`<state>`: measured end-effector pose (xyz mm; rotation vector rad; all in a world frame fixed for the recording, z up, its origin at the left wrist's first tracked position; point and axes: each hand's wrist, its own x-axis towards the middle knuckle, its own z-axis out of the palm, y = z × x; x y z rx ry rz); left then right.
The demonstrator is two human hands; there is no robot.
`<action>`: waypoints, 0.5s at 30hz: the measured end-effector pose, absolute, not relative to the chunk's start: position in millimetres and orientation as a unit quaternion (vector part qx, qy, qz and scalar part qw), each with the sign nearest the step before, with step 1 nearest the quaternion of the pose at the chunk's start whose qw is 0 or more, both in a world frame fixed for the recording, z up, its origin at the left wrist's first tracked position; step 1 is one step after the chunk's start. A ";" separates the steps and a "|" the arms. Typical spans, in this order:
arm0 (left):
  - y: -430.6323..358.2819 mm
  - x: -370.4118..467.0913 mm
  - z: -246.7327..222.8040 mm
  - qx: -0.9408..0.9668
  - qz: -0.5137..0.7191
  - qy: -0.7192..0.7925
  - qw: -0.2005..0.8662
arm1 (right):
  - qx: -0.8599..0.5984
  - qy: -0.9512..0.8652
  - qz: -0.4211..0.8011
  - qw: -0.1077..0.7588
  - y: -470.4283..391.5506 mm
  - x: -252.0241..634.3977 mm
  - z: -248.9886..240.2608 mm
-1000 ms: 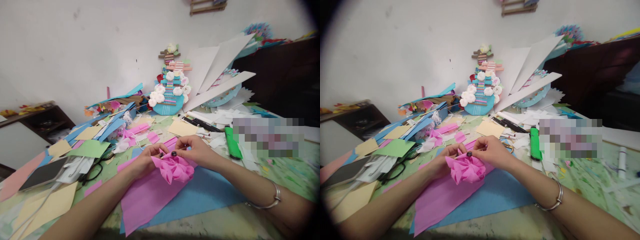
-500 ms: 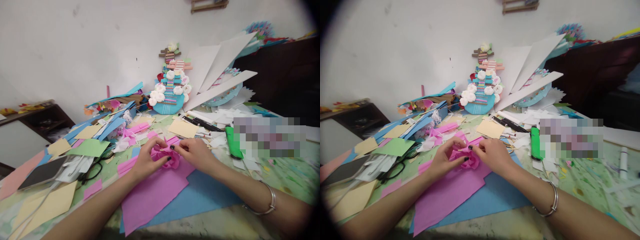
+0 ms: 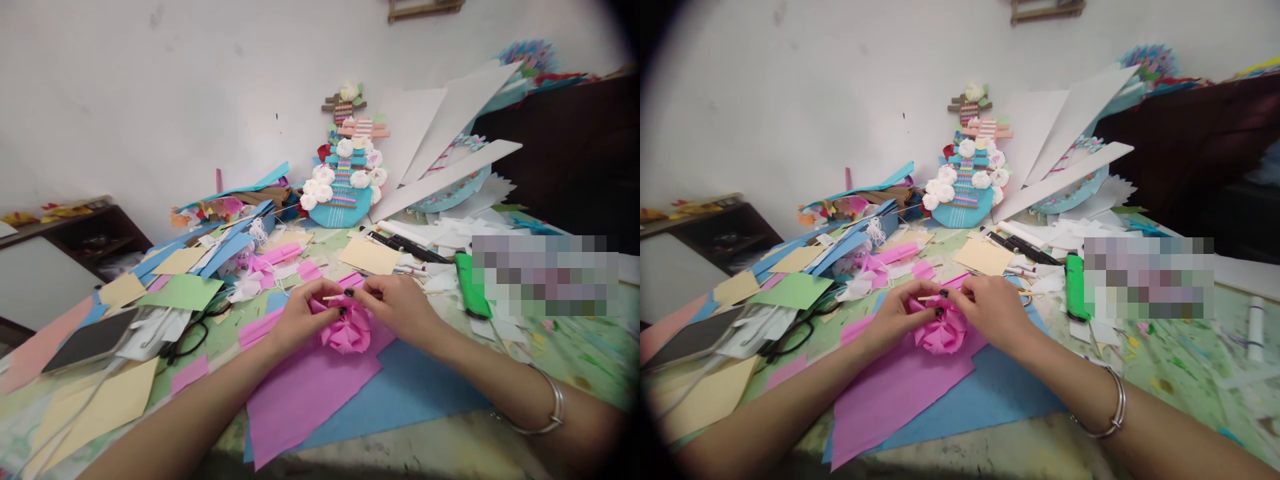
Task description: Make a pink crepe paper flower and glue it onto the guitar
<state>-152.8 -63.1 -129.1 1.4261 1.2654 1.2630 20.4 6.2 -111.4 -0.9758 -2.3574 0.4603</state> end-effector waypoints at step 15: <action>-63.2 -150.7 -128.4 0.599 0.515 0.533 0.304 | -0.278 -0.871 0.329 0.237 3.4 17.6 -111.0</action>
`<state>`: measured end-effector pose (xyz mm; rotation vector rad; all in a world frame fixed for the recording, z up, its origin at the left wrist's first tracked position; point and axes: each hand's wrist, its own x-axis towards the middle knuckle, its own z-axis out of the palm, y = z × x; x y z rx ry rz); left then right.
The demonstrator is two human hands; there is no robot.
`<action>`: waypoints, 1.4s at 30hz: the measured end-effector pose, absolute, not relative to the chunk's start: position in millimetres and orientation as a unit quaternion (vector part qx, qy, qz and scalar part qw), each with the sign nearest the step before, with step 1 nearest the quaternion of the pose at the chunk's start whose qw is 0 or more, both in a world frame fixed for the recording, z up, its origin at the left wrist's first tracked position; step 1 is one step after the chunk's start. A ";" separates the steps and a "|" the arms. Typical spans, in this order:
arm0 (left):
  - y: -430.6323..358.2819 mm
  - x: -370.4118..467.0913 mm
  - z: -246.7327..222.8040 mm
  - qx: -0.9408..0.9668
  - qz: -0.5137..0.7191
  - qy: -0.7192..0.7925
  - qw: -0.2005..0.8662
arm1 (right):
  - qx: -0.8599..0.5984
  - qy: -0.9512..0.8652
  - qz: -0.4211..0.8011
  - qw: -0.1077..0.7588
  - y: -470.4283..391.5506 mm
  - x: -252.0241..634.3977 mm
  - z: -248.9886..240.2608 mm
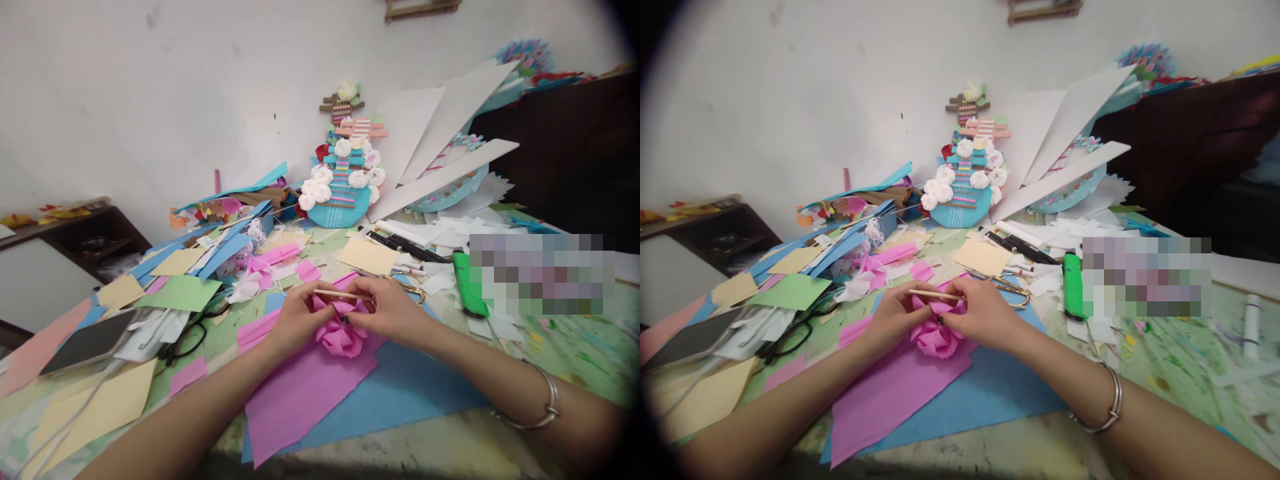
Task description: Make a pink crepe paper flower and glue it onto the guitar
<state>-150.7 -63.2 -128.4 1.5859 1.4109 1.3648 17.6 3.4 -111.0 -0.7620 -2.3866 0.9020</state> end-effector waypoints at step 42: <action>-63.2 -144.6 -134.5 0.628 0.482 0.553 0.260 | -0.226 -0.937 0.082 0.253 -1.8 13.6 -130.0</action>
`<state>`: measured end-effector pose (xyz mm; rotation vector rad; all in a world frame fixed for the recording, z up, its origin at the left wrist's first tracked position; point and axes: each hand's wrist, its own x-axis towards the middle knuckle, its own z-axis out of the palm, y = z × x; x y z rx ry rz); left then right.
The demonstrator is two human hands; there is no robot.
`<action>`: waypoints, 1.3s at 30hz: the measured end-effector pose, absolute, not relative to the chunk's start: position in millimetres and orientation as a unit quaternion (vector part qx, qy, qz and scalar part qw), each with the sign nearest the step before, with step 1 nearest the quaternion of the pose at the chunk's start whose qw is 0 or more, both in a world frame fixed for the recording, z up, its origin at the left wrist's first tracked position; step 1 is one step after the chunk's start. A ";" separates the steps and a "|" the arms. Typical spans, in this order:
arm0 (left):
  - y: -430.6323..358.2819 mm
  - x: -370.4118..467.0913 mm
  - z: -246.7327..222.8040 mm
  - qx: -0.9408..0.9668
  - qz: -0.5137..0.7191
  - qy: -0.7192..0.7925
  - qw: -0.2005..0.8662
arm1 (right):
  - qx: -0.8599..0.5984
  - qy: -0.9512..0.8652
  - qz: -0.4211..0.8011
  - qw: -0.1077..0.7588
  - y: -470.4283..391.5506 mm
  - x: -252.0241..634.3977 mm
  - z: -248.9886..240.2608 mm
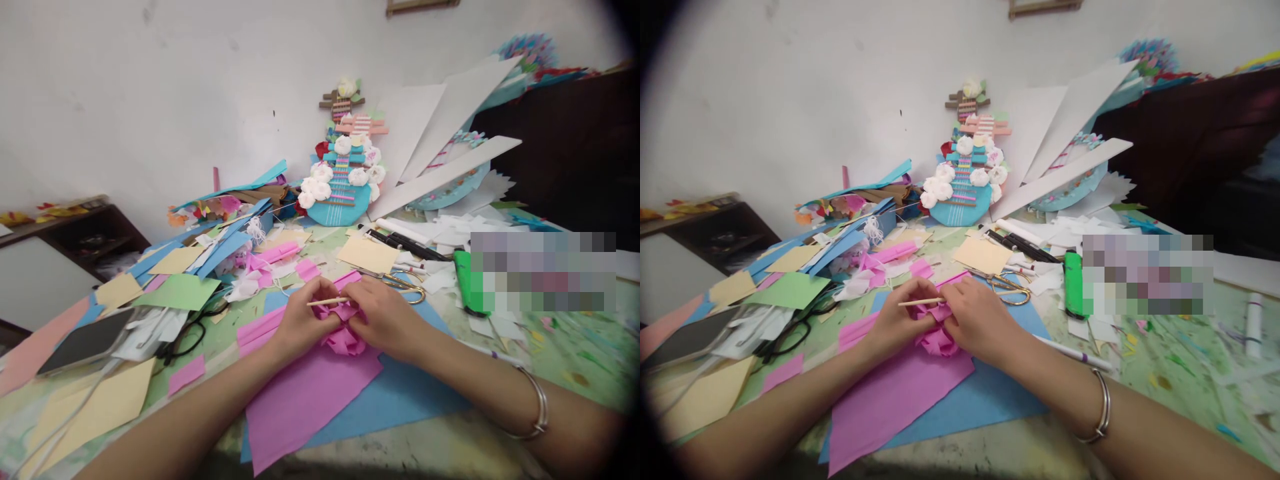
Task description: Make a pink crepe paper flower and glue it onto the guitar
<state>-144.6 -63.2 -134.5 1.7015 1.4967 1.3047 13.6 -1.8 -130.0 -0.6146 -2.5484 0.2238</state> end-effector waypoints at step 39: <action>-59.4 -153.0 -131.9 0.537 0.520 0.586 0.313 | -0.206 -0.915 0.131 0.322 4.4 22.2 -115.2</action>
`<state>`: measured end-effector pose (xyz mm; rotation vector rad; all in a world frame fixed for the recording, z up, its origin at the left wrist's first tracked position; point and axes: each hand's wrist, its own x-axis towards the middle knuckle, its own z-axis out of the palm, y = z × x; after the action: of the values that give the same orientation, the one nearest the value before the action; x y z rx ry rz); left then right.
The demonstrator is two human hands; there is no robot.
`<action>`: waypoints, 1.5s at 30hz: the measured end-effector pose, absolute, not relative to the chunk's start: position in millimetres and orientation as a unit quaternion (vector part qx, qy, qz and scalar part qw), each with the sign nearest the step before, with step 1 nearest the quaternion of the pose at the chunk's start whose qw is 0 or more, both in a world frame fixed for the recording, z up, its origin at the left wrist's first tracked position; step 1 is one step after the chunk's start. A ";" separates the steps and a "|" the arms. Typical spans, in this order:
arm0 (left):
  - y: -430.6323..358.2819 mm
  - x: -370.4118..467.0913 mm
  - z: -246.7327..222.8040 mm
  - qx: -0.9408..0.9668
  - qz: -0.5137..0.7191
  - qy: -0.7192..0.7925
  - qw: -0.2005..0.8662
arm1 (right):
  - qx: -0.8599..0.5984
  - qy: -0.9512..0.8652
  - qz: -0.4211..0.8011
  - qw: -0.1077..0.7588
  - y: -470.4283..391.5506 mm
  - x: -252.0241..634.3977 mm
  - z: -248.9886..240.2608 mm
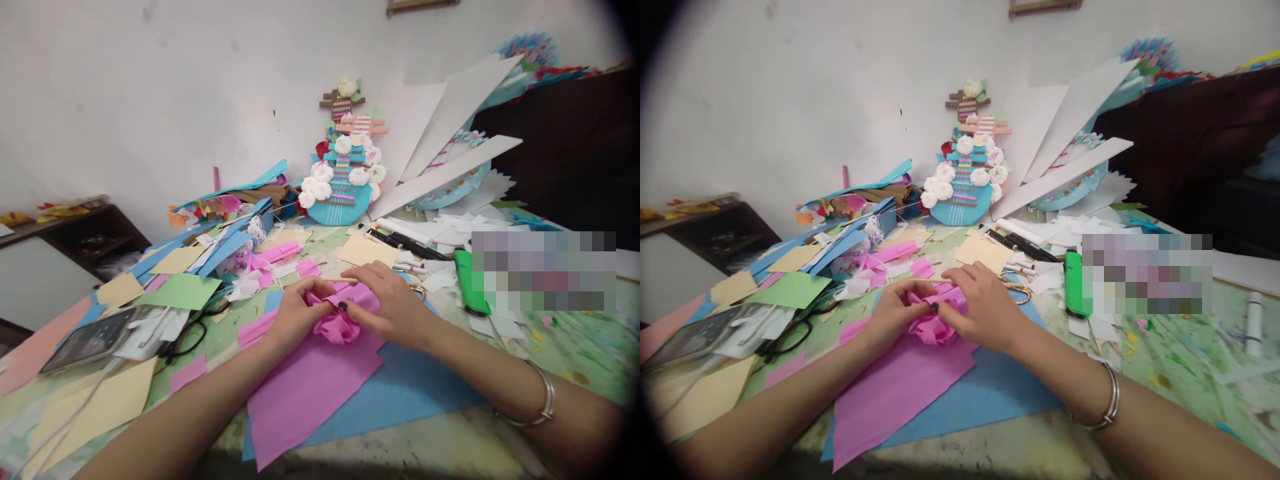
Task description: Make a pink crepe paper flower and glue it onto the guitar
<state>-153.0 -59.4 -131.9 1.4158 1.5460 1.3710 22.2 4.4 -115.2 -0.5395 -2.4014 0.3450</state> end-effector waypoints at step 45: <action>-63.0 -150.9 -126.7 0.596 0.489 0.577 0.270 | -0.285 -0.915 0.037 0.282 8.9 22.4 -122.3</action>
<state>-150.9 -63.0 -126.7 1.6061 1.5550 1.3169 22.4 8.9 -122.3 -0.7638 -2.4526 0.0992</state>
